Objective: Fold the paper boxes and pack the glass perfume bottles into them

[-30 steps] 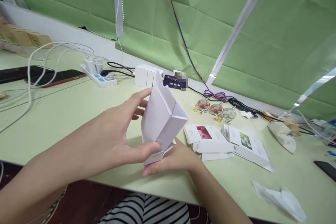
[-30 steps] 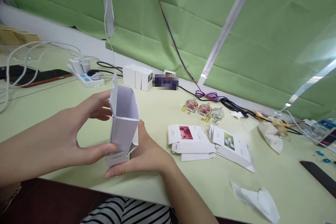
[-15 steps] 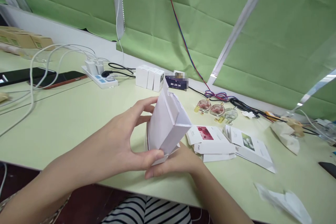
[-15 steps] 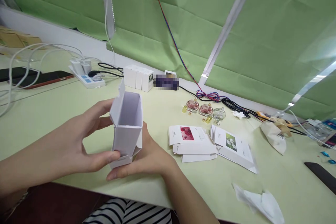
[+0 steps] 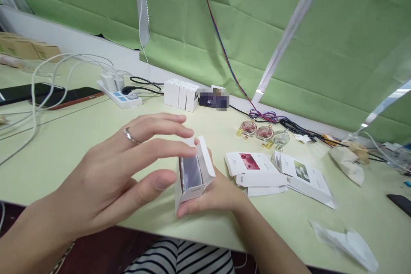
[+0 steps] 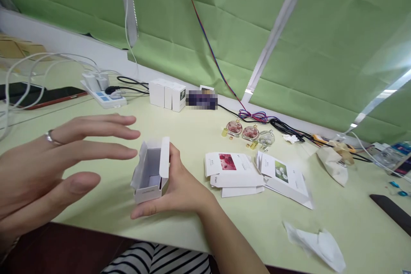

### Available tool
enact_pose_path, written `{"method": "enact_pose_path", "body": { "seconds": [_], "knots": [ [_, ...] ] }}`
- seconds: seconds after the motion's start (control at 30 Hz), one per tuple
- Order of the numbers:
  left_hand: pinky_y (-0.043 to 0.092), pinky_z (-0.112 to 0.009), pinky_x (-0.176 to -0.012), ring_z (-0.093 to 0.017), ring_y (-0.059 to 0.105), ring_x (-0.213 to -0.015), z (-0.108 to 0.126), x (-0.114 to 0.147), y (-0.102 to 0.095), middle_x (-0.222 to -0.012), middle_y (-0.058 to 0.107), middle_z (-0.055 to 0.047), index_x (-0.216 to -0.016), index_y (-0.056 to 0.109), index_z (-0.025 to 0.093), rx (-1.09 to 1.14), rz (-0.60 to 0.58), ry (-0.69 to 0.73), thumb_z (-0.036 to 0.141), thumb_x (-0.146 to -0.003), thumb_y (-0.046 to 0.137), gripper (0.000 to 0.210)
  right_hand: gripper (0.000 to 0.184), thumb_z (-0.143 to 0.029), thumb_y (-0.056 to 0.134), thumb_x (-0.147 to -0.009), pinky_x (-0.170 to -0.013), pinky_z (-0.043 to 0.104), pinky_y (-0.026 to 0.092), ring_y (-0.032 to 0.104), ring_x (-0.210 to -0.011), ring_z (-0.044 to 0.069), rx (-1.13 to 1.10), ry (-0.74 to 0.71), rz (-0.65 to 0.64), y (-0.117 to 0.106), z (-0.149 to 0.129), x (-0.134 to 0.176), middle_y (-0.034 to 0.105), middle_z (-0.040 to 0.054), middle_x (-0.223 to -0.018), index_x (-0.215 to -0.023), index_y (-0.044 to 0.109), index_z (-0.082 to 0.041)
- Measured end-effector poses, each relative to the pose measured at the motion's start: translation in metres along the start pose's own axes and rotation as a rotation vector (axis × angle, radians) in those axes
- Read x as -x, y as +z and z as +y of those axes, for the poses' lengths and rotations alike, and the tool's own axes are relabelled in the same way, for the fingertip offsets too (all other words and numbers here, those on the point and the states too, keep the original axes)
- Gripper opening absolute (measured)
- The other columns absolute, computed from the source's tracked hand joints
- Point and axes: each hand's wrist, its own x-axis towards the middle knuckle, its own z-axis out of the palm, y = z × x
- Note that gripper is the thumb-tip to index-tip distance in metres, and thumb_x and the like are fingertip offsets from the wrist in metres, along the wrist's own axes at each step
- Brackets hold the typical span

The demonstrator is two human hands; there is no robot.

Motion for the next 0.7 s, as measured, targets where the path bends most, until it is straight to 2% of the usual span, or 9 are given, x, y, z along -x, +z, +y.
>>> {"method": "enact_pose_path", "body": {
  "seconds": [0.07, 0.13, 0.2, 0.27, 0.37, 0.47, 0.53, 0.63, 0.7],
  "knots": [
    [0.042, -0.039, -0.112, -0.021, 0.049, -0.131, -0.01, 0.006, 0.004, -0.132, 0.057, 0.011, -0.122, 0.055, 0.049, -0.017, -0.025, 0.035, 0.045, -0.094, 0.048, 0.029, 0.138, -0.04, 0.093, -0.055, -0.115, 0.045, 0.035, 0.036, -0.142, 0.028, -0.001, 0.008, 0.003, -0.001, 0.002, 0.0, 0.028, 0.0115, -0.158, -0.154, -0.003, -0.032],
    [0.043, -0.045, -0.111, -0.027, 0.043, -0.138, -0.024, 0.014, 0.012, -0.15, 0.042, 0.006, -0.138, 0.039, 0.048, -0.031, -0.127, -0.013, 0.051, -0.088, 0.057, 0.053, 0.133, -0.04, 0.093, -0.055, -0.114, 0.044, 0.036, 0.041, -0.139, 0.027, -0.036, 0.005, 0.005, -0.002, 0.005, -0.001, 0.035, 0.0094, -0.155, -0.155, 0.006, -0.033],
    [0.046, -0.049, -0.108, -0.031, 0.041, -0.14, -0.039, 0.023, 0.022, -0.158, 0.03, 0.0, -0.143, 0.03, 0.046, -0.008, -0.223, -0.145, 0.054, -0.082, 0.064, 0.071, 0.112, -0.043, 0.09, -0.061, -0.111, 0.042, 0.041, 0.048, -0.134, 0.026, -0.104, 0.012, -0.015, -0.003, 0.01, -0.002, 0.045, 0.0064, -0.15, -0.152, 0.025, -0.032],
    [0.051, -0.048, -0.102, -0.031, 0.051, -0.131, -0.051, 0.031, 0.034, -0.152, 0.036, -0.005, -0.138, 0.031, 0.042, 0.021, -0.253, -0.247, 0.053, -0.081, 0.065, 0.067, 0.084, -0.045, 0.082, -0.072, -0.107, 0.039, 0.046, 0.055, -0.127, 0.024, -0.151, 0.019, -0.037, -0.002, 0.014, -0.004, 0.055, 0.0047, -0.142, -0.144, 0.041, -0.028],
    [0.052, -0.052, -0.097, -0.032, 0.06, -0.119, -0.062, 0.038, 0.048, -0.138, 0.046, -0.009, -0.128, 0.031, 0.037, 0.006, -0.163, -0.323, 0.057, -0.081, 0.062, 0.06, 0.052, -0.042, 0.068, -0.087, -0.097, 0.034, 0.052, 0.063, -0.115, 0.021, 0.025, 0.026, 0.036, 0.004, 0.018, -0.005, 0.065, 0.0061, -0.127, -0.132, 0.053, -0.021],
    [0.045, -0.06, -0.104, -0.042, 0.041, -0.137, -0.061, 0.037, 0.059, -0.153, 0.023, -0.014, -0.136, 0.016, 0.036, -0.061, -0.118, -0.36, 0.058, -0.077, 0.067, 0.081, 0.031, -0.03, 0.059, -0.091, -0.085, 0.035, 0.057, 0.067, -0.098, 0.021, 0.272, 0.082, 0.15, 0.013, 0.016, -0.008, 0.069, 0.0094, -0.112, -0.12, 0.059, -0.018],
    [0.046, -0.06, -0.104, -0.044, 0.04, -0.137, -0.058, 0.034, 0.065, -0.157, 0.014, -0.014, -0.143, 0.004, 0.037, -0.058, -0.077, -0.393, 0.059, -0.076, 0.066, 0.094, 0.028, -0.021, 0.056, -0.09, -0.085, 0.038, 0.056, 0.066, -0.095, 0.022, 0.351, 0.104, 0.182, 0.02, 0.012, -0.01, 0.068, 0.0104, -0.108, -0.118, 0.06, -0.017],
    [0.051, -0.056, -0.099, -0.042, 0.048, -0.131, -0.062, 0.03, 0.07, -0.155, 0.019, -0.012, -0.146, -0.004, 0.036, -0.018, 0.055, -0.457, 0.056, -0.079, 0.061, 0.095, 0.037, -0.016, 0.054, -0.089, -0.09, 0.044, 0.053, 0.065, -0.099, 0.025, 0.448, 0.107, 0.192, 0.023, 0.004, -0.008, 0.067, 0.0131, -0.114, -0.126, 0.058, -0.016],
    [0.046, -0.061, -0.102, -0.045, 0.036, -0.139, -0.075, 0.028, 0.068, -0.16, 0.005, -0.011, -0.148, -0.008, 0.032, -0.028, 0.129, -0.477, 0.055, -0.08, 0.06, 0.098, 0.04, -0.019, 0.053, -0.091, -0.092, 0.047, 0.052, 0.065, -0.103, 0.027, 0.49, 0.112, 0.215, 0.019, -0.002, -0.001, 0.066, 0.0153, -0.117, -0.13, 0.055, -0.014]
  ]
}}
